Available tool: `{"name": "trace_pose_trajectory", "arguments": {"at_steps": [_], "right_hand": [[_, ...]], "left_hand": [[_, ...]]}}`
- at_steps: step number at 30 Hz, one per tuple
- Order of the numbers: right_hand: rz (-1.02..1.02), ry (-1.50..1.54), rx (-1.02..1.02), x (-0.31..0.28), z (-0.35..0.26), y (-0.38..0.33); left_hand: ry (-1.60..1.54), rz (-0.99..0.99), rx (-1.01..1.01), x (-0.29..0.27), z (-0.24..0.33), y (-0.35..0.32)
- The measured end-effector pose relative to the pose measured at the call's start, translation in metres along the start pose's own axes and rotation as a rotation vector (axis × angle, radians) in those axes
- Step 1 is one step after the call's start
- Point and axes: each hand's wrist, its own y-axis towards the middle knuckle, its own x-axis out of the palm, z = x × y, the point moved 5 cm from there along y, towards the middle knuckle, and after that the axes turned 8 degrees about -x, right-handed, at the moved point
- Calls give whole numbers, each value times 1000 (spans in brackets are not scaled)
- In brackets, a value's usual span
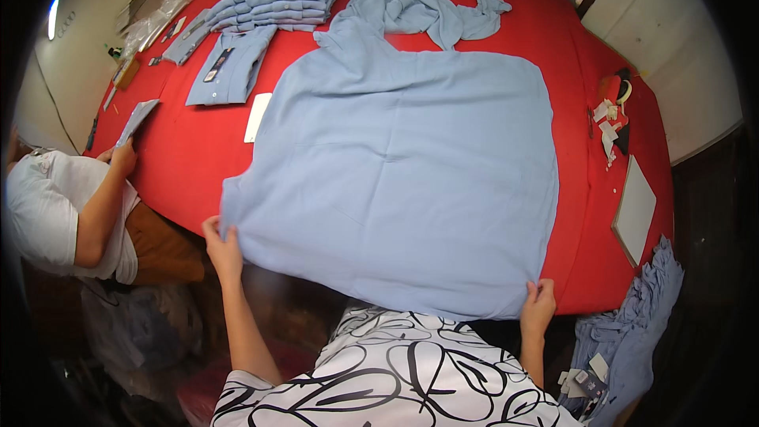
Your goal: The person prepares clothing for packaging by first counting and organizing several paper inserts, then smoothing out a blue shirt on a table, placing a cardboard insert inside it, and folding the sleeves and body around the insert to create a neat, square package.
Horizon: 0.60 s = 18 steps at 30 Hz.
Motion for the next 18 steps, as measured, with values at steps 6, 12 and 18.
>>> {"name": "trace_pose_trajectory", "arguments": {"at_steps": [6,12,18], "right_hand": [[-6,-64,-61,-40,-25,29],[146,49,-482,0,-111,133],[161,-61,-573,54,-182,280]], "left_hand": [[445,-117,311,60,52,22],[504,-159,211,154,97,94],[242,-503,0,231,134,151]]}}
